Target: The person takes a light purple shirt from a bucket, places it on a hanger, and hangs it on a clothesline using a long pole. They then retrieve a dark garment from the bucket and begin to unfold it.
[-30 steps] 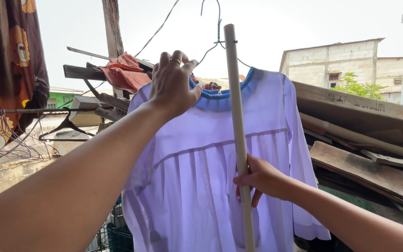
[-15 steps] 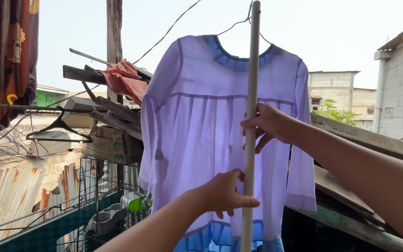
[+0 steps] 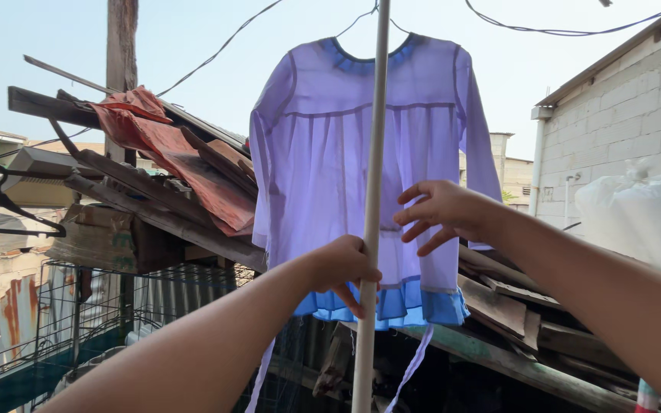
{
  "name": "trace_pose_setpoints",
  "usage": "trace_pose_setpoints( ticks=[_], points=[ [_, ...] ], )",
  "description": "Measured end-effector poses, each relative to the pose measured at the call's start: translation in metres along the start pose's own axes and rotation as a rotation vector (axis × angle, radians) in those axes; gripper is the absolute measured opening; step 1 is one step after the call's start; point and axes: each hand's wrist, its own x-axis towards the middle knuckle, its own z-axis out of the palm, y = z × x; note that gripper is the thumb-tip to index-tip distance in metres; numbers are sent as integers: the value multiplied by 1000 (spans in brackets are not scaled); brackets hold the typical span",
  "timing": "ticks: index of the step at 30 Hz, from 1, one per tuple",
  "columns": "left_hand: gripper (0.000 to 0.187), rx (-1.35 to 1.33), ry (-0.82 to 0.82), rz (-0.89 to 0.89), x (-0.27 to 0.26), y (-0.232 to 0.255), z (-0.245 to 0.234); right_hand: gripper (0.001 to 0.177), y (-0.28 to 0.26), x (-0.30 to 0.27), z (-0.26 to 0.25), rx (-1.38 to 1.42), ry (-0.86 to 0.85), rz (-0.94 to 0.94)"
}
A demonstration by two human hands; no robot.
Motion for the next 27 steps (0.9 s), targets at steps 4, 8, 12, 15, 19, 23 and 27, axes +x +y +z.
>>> trace_pose_setpoints(
  ticks=[4, 8, 12, 15, 19, 23, 27],
  points=[
    [35, 48, -57, 55, 45, 46, -23, 83, 46, -50, 45, 101, -300, 213],
    [33, 98, -66, 125, 86, 81, -17, 76, 64, -75, 79, 179, -153, 171],
    [39, 97, 2, 234, 104, 104, 12, 61, 63, -72, 63, 196, 4, 132],
    [64, 161, 191, 249, 101, 112, 31, 49, 68, -62, 34, 185, 79, 103],
    [91, 344, 340, 190, 84, 96, 69, 39, 73, -33, -20, 126, 124, 97],
    [80, 139, 292, 153, 54, 45, 128, 36, 66, -9, -66, 141, 90, 24],
    [63, 52, 167, 86, 20, -12, 184, 32, 41, 7, -111, 80, 178, 13]
  ],
)
